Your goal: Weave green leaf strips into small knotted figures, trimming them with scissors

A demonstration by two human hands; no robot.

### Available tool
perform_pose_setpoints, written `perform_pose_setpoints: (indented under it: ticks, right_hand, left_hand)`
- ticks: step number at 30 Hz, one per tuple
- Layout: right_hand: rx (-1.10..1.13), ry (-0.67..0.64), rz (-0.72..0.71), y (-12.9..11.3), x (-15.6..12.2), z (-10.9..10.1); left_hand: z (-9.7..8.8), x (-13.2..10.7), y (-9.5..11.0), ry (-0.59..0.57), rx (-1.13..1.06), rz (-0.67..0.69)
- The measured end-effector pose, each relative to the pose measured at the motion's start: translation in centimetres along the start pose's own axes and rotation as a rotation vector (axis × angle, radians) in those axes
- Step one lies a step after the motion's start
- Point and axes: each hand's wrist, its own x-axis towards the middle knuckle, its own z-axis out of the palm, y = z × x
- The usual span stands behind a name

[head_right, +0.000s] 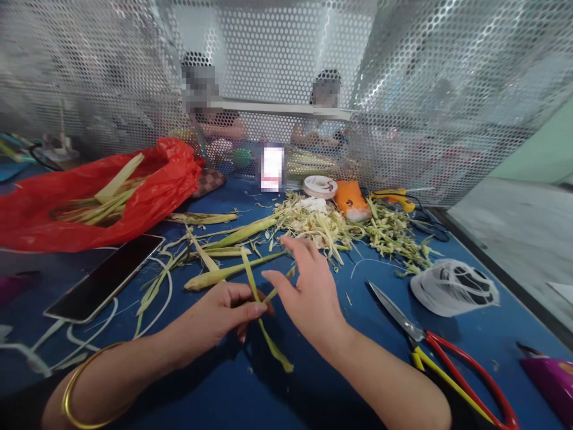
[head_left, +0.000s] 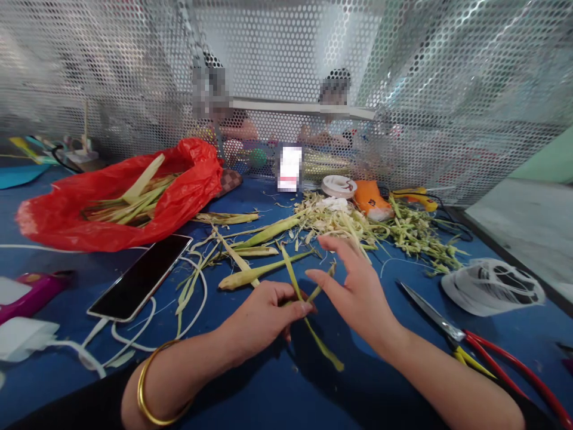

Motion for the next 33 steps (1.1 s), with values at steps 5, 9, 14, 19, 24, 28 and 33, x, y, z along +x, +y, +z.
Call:
perform_pose_setpoints:
  ticks: [5, 9, 14, 19, 24, 28, 33]
  right_hand:
    - [0.076, -0.228, -0.01, -0.8, -0.4, 0.4]
    - [0.107, -0.162, -0.015, -1.4, -1.1, 0.8]
    - [0.055, -0.048, -0.205, -1.4, -1.5, 0.9]
    - [0.011, 0.11, -0.2, -0.2, 0.1, -0.4]
    - [0.301, -0.165, 0.11, 0.4, 1.5, -1.0]
    - [0.585, -0.497, 0.286, -0.6, 0.9, 0.0]
    - [0.513, -0.449, 0.162, -0.7, 0.3, 0.3]
  left_hand:
    - [0.1, -0.1, -0.1, -0.013, 0.047, 0.006]
    - [0.0, -0.1, -0.6, -0.064, 0.084, 0.022]
    - [0.0, -0.1, -0.7, -0.096, -0.05, -0.034]
    - [-0.3, 0.0, -0.5, -0.036, -0.382, -0.118]
    - [-1.0, 0.3, -0.6, -0.021, -0.602, -0.042]
    - [-1.1, 0.5, -0.8, -0.04, -0.693, 0.02]
    - [-1.1, 0.5, -0.9, -0.059, -0.731, -0.038]
